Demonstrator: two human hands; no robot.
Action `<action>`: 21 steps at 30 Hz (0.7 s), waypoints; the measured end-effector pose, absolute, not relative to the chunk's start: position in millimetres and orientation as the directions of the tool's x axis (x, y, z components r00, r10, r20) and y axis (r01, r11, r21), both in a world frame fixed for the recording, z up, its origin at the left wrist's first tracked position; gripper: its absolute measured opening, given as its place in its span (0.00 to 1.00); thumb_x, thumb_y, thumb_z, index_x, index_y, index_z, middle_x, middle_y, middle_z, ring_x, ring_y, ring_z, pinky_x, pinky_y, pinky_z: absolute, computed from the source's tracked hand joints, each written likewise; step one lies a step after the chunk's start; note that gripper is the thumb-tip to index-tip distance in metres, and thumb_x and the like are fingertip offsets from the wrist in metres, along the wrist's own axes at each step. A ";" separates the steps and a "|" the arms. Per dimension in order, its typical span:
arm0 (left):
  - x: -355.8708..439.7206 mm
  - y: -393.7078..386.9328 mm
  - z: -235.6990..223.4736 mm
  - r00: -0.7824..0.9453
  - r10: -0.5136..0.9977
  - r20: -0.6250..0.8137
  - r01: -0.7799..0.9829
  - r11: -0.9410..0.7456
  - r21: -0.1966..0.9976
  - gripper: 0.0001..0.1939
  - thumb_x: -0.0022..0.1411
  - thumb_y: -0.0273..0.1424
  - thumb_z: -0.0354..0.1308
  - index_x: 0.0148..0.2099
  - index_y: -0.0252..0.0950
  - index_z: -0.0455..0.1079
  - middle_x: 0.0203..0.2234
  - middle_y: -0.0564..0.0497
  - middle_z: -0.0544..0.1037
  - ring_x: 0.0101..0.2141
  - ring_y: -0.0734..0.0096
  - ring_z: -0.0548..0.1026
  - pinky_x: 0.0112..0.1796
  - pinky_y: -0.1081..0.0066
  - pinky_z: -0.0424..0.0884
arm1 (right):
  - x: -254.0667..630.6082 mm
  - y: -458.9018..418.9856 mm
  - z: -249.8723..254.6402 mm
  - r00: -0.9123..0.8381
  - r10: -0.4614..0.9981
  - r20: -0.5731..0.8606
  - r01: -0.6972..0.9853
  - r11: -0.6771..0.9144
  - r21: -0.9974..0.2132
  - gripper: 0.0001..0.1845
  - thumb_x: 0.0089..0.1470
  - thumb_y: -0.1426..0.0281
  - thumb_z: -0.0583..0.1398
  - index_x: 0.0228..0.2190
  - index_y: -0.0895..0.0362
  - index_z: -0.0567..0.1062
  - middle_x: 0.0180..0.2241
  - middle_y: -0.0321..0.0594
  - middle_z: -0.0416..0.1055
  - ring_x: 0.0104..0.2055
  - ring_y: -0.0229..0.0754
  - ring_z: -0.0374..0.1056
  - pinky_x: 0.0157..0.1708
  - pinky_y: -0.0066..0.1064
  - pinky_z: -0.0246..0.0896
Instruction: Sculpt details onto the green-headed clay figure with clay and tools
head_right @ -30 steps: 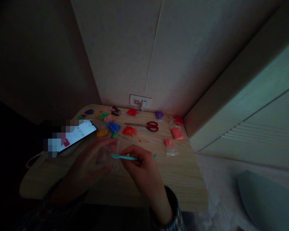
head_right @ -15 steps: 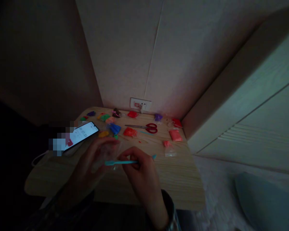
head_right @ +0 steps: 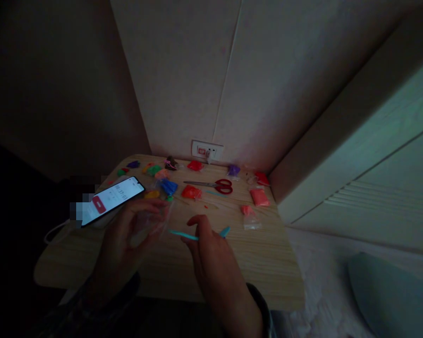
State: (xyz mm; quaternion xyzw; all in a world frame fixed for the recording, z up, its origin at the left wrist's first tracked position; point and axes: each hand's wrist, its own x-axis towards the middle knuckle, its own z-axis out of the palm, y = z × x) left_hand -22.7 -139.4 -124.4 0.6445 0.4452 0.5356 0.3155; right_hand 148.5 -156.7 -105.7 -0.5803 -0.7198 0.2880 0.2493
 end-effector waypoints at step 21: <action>-25.9 -139.6 -120.5 0.134 0.890 0.437 0.222 -0.456 0.862 0.20 0.59 0.27 0.62 0.52 0.45 0.64 0.49 0.50 0.71 0.50 0.62 0.72 0.44 0.66 0.75 | 148.7 -155.4 -106.2 -0.286 0.958 0.010 0.806 0.246 -0.539 0.21 0.64 0.64 0.47 0.28 0.53 0.76 0.22 0.39 0.77 0.28 0.46 0.74 0.25 0.31 0.53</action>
